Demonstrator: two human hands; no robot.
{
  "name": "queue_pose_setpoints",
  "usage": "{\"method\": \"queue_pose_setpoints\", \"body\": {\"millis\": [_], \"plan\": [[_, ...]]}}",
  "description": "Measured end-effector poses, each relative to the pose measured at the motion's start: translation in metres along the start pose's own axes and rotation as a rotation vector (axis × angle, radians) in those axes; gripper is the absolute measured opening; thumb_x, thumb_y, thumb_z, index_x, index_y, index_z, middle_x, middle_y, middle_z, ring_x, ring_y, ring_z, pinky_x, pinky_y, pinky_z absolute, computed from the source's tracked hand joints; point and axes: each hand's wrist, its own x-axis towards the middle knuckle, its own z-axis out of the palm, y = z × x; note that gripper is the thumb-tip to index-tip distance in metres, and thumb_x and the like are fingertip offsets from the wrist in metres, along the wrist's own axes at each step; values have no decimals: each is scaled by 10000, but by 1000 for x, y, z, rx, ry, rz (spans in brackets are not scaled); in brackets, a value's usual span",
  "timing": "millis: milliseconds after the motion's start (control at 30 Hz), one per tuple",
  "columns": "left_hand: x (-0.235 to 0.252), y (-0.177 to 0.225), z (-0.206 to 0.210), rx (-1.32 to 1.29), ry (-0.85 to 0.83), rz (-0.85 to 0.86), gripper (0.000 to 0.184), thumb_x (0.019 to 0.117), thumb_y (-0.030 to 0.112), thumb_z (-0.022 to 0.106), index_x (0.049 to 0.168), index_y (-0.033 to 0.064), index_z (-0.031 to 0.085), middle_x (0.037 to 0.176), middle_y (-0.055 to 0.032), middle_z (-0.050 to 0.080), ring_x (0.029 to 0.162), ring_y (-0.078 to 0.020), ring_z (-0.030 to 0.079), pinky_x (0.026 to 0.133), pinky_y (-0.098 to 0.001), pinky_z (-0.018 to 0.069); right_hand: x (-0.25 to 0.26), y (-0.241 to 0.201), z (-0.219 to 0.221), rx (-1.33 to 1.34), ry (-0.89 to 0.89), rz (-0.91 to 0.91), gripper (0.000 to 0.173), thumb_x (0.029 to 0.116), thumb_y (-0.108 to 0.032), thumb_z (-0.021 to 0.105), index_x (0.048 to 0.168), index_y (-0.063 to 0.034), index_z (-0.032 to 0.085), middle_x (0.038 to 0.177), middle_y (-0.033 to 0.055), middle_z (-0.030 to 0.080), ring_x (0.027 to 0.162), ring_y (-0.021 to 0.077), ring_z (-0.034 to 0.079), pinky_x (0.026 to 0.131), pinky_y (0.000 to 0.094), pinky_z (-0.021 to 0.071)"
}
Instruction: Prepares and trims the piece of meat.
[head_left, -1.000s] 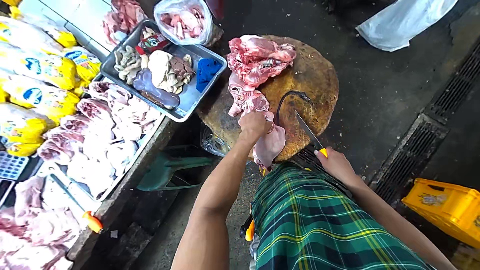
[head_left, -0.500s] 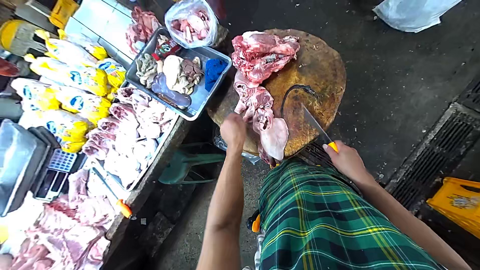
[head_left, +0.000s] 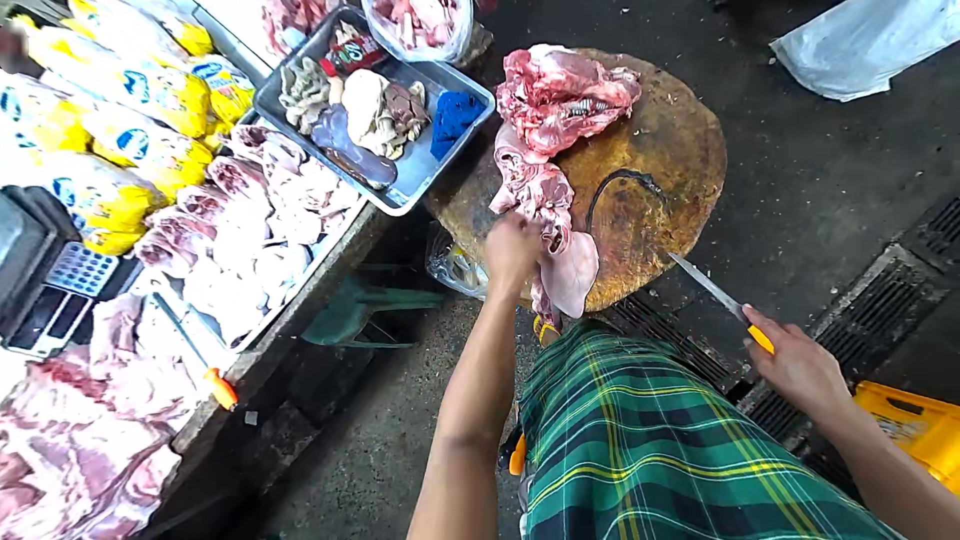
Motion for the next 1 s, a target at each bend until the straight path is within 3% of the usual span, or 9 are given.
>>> {"method": "queue_pose_setpoints", "body": {"millis": [133, 267, 300, 400, 500, 633, 833, 933, 1000], "plan": [[29, 45, 12, 216, -204, -58, 444, 877, 472, 643, 943, 40, 722, 1034, -218, 711, 1032, -421, 681, 817, -695, 521, 6, -14, 6, 106, -40, 20, 563, 1045, -323, 518, 1596, -345, 401, 1312, 245, 642, 1104, 474, 659, 880, 669, 526], [40, 60, 17, 331, -284, -68, 513, 842, 517, 672, 958, 19, 723, 1089, -247, 699, 1070, -452, 663, 825, -723, 505, 6, -26, 21, 337, -61, 19, 538, 1037, -408, 519, 1561, -293, 472, 1304, 180, 683, 1154, 399, 672, 965, 638, 512], [43, 59, 20, 332, -286, -64, 514, 834, 513, 676, 960, 17, 721, 1087, -252, 698, 1070, -458, 661, 825, -729, 501, 6, -29, 22, 448, -103, 44, 507, 1041, -448, 523, 1518, -275, 531, 1233, 144, 717, 1076, 337, 705, 928, 587, 547], [54, 50, 26, 332, -327, -24, 524, 827, 512, 692, 968, 8, 721, 1067, -258, 700, 1055, -466, 663, 837, -743, 496, 19, -31, 27, 991, -350, 157, 469, 1094, -488, 445, 1249, -95, 649, 897, 74, 728, 654, 183, 685, 606, 360, 605], [64, 42, 24, 377, -413, 48, 536, 841, 531, 690, 933, 3, 721, 991, -246, 708, 978, -445, 678, 824, -725, 501, 46, -28, 45, 1267, -500, 185, 565, 1093, -557, 363, 1257, -91, 637, 805, 63, 660, 587, 167, 624, 544, 317, 568], [57, 47, 27, 483, -391, 17, 558, 831, 521, 719, 953, -23, 709, 1012, -274, 695, 992, -475, 669, 821, -736, 497, 75, -16, 71, 1269, -498, 189, 564, 1064, -595, 422, 1245, -104, 631, 763, 59, 646, 550, 170, 625, 513, 323, 575], [32, 63, 31, 513, -204, -23, 553, 848, 470, 700, 1045, -46, 680, 1125, -315, 667, 1083, -513, 645, 814, -728, 508, 25, 44, 72, 987, -509, 270, 568, 1065, -594, 417, 1194, -88, 640, 811, 76, 631, 603, 186, 617, 571, 371, 570], [28, 58, 36, 492, -136, -38, 422, 894, 358, 664, 1010, -47, 676, 1094, -306, 674, 1043, -494, 663, 798, -706, 524, 4, 61, 72, 1121, -464, 358, 545, 1073, -589, 387, 1083, -99, 626, 714, 27, 559, 529, 147, 545, 497, 324, 519], [30, 47, 38, 443, -107, -55, 386, 906, 345, 649, 968, -33, 692, 1078, -304, 682, 1038, -500, 664, 801, -724, 516, 3, 55, 57, 1168, -531, 281, 558, 1073, -596, 355, 1030, -106, 618, 684, 10, 540, 509, 132, 525, 481, 304, 502]]}}
